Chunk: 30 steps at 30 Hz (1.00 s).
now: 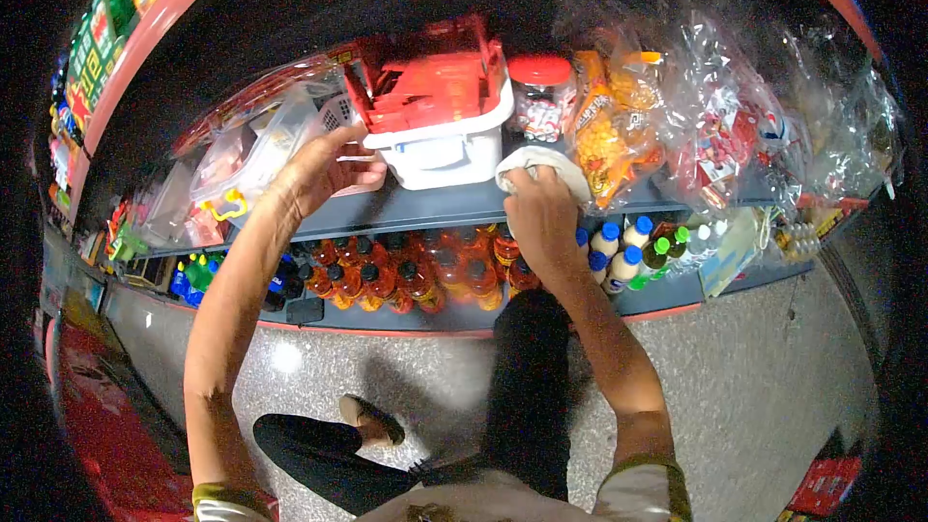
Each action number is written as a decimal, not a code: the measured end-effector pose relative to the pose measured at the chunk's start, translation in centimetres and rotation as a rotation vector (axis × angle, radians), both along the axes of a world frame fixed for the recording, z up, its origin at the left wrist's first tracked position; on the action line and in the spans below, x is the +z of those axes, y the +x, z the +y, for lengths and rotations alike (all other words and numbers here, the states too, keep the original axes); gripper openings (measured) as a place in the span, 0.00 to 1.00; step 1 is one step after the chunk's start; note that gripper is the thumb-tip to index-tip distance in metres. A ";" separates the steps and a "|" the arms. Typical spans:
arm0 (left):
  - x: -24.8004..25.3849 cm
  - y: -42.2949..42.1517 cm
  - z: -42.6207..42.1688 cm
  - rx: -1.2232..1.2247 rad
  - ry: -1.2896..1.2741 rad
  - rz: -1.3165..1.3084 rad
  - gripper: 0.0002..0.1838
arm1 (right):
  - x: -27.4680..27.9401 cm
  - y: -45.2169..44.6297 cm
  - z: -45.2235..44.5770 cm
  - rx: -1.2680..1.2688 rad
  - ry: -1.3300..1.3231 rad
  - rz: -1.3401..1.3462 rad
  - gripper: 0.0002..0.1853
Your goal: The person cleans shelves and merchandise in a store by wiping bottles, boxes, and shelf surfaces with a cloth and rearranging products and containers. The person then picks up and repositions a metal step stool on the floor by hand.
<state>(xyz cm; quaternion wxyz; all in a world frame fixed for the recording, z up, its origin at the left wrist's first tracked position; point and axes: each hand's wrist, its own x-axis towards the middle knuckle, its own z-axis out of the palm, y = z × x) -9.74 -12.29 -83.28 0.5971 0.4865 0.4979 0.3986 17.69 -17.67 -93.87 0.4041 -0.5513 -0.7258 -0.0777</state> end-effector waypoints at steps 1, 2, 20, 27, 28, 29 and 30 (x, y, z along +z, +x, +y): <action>0.1 0.4 0.1 0.014 -0.036 0.018 0.19 | 0.2 0.3 0.2 -0.043 -0.052 0.024 0.16; 0.2 0.7 0.1 0.029 -0.070 0.036 0.19 | -0.3 0.7 0.8 -0.086 -0.018 0.005 0.16; 1.1 7.2 -5.2 -0.351 0.004 0.168 0.27 | 0.4 2.0 1.9 0.115 0.017 -0.030 0.18; 5.6 16.7 -0.7 -0.387 1.045 0.817 0.26 | 0.0 4.6 1.6 -0.140 -0.015 0.025 0.16; 5.2 18.2 1.3 -0.333 1.177 0.852 0.27 | 0.1 4.7 1.4 -0.138 -0.026 0.060 0.15; 4.7 19.7 3.3 -0.290 1.170 0.928 0.29 | 0.3 4.6 1.2 -0.136 -0.038 0.097 0.14; 3.9 21.1 5.1 -0.246 1.162 1.004 0.32 | 0.4 4.7 1.1 -0.133 -0.049 0.133 0.13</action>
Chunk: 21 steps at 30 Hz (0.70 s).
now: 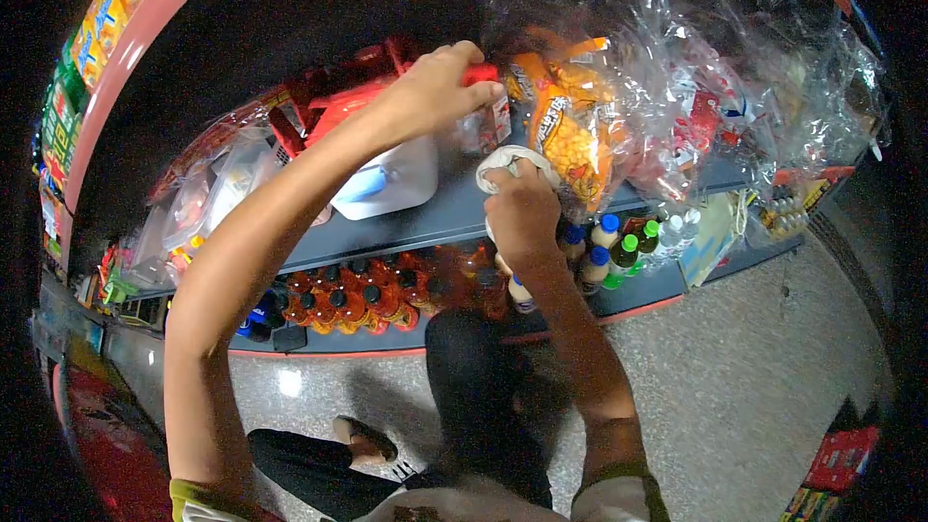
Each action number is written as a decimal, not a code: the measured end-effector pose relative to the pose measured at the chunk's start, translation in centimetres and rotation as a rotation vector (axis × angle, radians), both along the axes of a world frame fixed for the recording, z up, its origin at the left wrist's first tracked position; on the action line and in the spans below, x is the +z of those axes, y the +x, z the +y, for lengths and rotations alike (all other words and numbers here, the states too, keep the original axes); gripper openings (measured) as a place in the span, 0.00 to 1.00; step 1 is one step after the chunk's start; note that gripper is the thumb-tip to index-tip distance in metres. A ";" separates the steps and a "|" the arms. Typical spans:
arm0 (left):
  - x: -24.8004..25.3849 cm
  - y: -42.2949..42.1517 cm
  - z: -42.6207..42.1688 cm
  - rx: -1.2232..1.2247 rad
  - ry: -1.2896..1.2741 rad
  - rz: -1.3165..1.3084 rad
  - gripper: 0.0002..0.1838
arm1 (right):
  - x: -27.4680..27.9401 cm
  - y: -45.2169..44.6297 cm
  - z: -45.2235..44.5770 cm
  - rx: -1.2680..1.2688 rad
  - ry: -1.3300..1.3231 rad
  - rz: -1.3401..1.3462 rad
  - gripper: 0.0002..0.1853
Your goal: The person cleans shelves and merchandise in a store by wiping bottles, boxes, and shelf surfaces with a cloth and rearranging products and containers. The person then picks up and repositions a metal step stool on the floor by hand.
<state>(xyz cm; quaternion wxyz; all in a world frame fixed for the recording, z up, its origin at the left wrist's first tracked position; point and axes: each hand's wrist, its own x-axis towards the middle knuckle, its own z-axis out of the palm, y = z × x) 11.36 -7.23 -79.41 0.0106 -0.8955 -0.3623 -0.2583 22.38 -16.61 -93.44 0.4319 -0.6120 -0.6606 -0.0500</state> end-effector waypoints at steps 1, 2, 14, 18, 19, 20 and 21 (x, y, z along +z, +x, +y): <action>-1.0 1.6 1.2 0.154 0.006 0.074 0.35 | 0.1 0.3 -0.1 0.019 -0.034 -0.010 0.16; -1.7 3.0 2.2 0.309 0.012 0.143 0.38 | 0.2 0.5 0.1 0.025 -0.036 0.007 0.18; -2.6 5.3 8.0 0.485 -0.377 0.375 0.51 | -0.1 1.6 0.3 0.004 -0.096 0.206 0.23; -1.9 5.8 5.1 0.528 -0.350 0.437 0.50 | -0.8 3.1 1.9 0.014 -0.114 0.307 0.22; -1.8 5.8 4.4 0.533 -0.364 0.439 0.50 | -1.0 3.4 2.0 0.039 -0.110 0.390 0.22; -1.8 5.6 3.9 0.476 -0.353 0.463 0.50 | -1.0 3.7 2.1 0.065 -0.107 0.473 0.21; -1.9 5.3 3.4 0.417 -0.342 0.485 0.51 | -1.2 4.2 2.2 0.087 -0.105 0.556 0.21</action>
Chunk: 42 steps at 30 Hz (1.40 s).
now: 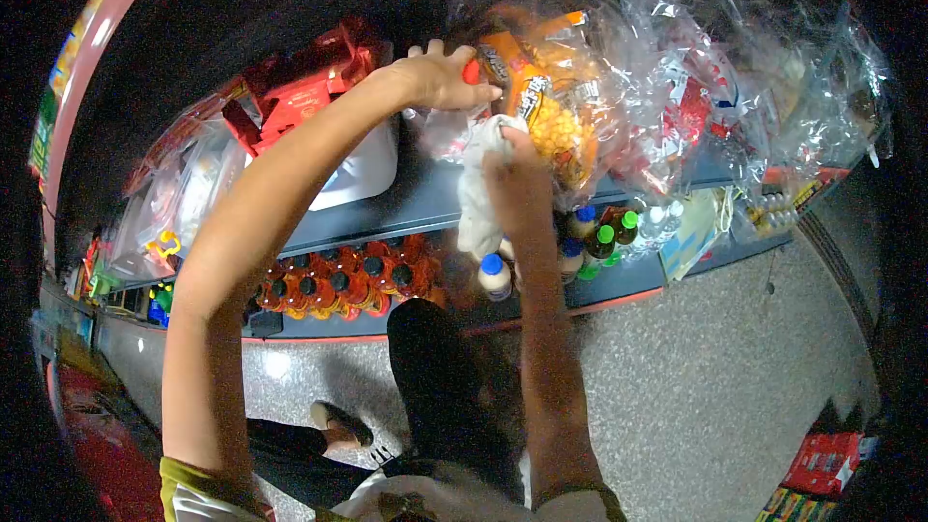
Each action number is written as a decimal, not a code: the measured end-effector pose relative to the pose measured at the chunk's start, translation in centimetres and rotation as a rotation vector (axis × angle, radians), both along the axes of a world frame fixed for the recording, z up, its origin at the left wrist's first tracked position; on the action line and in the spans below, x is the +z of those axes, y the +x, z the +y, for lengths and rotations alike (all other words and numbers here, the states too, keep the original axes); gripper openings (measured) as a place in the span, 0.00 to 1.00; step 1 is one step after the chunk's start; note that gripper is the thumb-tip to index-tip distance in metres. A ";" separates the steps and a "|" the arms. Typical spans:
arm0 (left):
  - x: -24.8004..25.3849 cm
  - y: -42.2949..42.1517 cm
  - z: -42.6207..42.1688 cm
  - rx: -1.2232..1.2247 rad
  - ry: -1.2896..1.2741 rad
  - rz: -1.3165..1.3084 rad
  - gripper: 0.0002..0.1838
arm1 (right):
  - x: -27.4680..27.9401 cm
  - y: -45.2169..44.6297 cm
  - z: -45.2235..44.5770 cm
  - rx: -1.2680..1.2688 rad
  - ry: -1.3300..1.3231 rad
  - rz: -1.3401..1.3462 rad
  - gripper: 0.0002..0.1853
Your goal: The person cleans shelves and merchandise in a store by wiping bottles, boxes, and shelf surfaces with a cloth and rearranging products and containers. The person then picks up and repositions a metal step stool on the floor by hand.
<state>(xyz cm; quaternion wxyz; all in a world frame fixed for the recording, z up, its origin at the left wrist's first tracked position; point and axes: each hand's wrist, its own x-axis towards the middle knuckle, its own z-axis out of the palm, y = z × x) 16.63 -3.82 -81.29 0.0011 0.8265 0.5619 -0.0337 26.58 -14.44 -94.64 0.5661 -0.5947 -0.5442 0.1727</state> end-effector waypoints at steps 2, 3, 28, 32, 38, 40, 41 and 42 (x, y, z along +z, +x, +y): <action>0.2 -0.9 -0.1 -0.103 -0.005 -0.015 0.50 | -1.7 3.1 1.5 -0.061 0.193 -0.607 0.21; 0.0 -1.1 0.0 -0.097 0.009 -0.054 0.47 | -1.4 3.2 1.3 0.013 0.173 -0.480 0.21; 11.9 -8.6 -10.7 -0.341 0.536 -0.697 0.29 | 2.3 -5.2 12.5 0.142 -0.351 -0.902 0.17; 12.7 -9.1 -11.3 -0.421 0.412 -0.702 0.30 | -3.1 -3.5 23.5 0.007 0.491 -0.894 0.22; 11.7 -8.6 -12.3 -0.447 0.510 -0.634 0.32 | 1.1 -3.9 19.7 0.149 0.373 -0.747 0.22; 10.6 -8.0 -9.4 -0.459 0.522 -0.637 0.32 | 1.6 -4.5 18.3 0.179 0.370 -0.779 0.23; 10.4 -7.5 -8.3 -0.471 0.533 -0.638 0.32 | 1.9 -4.8 17.4 0.190 0.368 -0.792 0.23; 11.2 -6.7 -9.6 -0.353 0.370 -0.603 0.33 | 2.1 -5.1 16.7 0.203 0.346 -0.808 0.23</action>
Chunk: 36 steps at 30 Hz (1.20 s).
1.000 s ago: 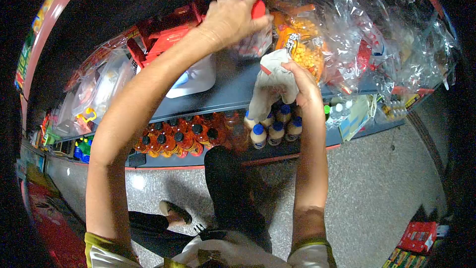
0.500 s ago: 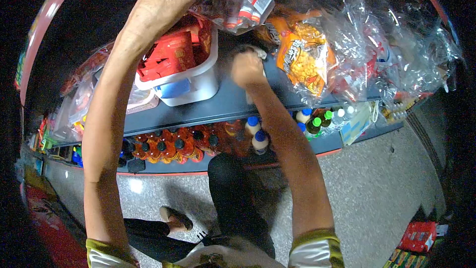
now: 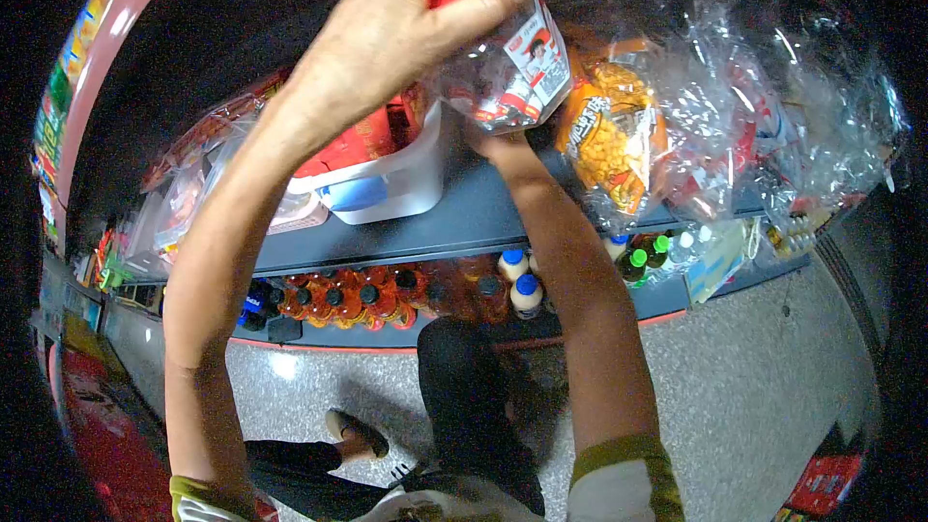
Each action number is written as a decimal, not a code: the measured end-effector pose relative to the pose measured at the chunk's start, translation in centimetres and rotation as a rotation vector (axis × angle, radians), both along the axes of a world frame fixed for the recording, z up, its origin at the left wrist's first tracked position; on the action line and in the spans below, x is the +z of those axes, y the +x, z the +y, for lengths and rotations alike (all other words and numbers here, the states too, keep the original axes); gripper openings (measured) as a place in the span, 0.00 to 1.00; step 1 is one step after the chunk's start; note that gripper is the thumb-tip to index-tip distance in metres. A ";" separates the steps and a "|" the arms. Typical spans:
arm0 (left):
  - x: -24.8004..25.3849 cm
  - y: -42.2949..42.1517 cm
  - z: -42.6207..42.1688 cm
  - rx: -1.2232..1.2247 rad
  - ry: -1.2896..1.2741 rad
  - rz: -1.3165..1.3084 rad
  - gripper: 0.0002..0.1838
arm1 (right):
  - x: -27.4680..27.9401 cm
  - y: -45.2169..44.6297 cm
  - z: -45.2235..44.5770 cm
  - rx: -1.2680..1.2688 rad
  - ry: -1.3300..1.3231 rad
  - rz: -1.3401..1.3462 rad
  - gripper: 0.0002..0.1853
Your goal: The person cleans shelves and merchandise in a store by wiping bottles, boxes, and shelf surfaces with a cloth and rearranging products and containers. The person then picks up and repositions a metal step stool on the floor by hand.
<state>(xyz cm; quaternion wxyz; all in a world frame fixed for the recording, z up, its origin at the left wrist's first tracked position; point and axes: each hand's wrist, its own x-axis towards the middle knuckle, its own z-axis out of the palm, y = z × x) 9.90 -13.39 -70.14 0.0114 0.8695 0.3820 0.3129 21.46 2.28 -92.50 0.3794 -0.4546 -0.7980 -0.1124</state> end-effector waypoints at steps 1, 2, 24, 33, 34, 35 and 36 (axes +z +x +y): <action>-0.4 0.7 0.1 0.040 -0.001 0.038 0.33 | -0.1 -0.3 -0.6 -0.009 -0.037 -0.007 0.23; -1.9 1.4 1.9 0.053 0.159 0.030 0.36 | -0.3 -0.5 -1.4 -0.024 -0.076 -0.007 0.23; -14.5 6.2 10.4 0.255 0.217 0.202 0.39 | -2.0 -0.2 -22.4 -0.135 -0.094 0.063 0.16; -15.7 -0.6 -4.1 -0.276 -0.433 -0.459 0.24 | -2.4 -0.2 -21.9 -0.162 -0.075 0.153 0.12; -16.2 -2.4 -5.4 -0.259 -0.651 -0.617 0.23 | -2.2 -0.2 -21.9 -0.167 -0.052 0.145 0.12; -16.6 -4.1 -6.2 -0.235 -0.869 -0.781 0.21 | -2.0 -0.3 -22.1 -0.168 -0.030 0.133 0.13; -16.5 -5.9 -6.3 -0.186 -0.979 -0.932 0.20 | -1.8 -0.2 -22.3 -0.155 -0.089 0.131 0.14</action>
